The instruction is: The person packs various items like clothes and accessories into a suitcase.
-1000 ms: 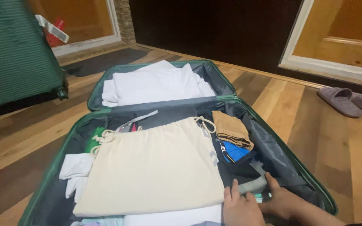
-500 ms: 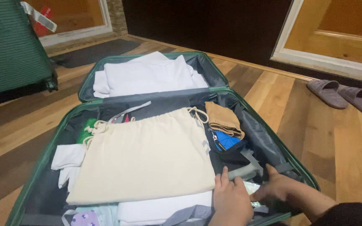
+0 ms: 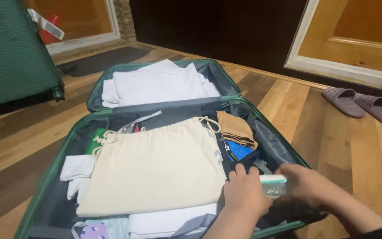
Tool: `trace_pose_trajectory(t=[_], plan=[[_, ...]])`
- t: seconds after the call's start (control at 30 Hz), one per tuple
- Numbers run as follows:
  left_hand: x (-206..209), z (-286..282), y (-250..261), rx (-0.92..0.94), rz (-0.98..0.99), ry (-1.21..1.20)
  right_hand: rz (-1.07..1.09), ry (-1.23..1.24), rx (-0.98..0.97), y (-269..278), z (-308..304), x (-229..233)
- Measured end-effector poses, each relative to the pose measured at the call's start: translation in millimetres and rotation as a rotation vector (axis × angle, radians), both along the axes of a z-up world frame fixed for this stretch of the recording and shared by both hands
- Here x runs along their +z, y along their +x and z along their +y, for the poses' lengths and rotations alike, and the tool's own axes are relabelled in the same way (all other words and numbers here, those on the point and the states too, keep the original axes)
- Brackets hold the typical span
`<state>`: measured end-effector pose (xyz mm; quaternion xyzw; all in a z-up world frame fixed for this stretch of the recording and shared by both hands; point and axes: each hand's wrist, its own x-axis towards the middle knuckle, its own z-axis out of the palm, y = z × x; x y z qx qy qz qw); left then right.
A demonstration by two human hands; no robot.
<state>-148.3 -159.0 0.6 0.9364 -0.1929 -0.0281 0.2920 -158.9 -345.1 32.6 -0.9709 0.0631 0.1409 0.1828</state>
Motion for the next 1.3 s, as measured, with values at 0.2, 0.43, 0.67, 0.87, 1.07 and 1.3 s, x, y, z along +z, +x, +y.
trace_pose_trajectory(t=[0.2,0.43,0.67,0.87,1.07,1.3], plan=[[34.0,17.1,-2.1,-0.032,-0.133,-0.118,-0.252,0.222,-0.067,-15.9,19.3,35.5],[36.4,21.7,-11.1,-0.055,-0.198,-0.196,-0.455,0.278,0.087,-11.2,16.3,21.7],[50.8,23.4,-12.0,-0.069,-0.393,-0.179,-0.634,0.176,0.155,-6.1,16.4,30.4],[46.8,26.0,-13.1,-0.039,-0.458,-0.234,-0.801,0.135,0.244,-8.1,21.2,30.0],[39.5,30.8,-1.9,0.153,-0.027,-0.62,-0.54,0.271,0.028,-5.6,8.8,19.9],[8.6,18.6,5.3,0.227,0.149,-0.604,-0.428,0.543,-0.08,10.8,-12.3,-11.9]])
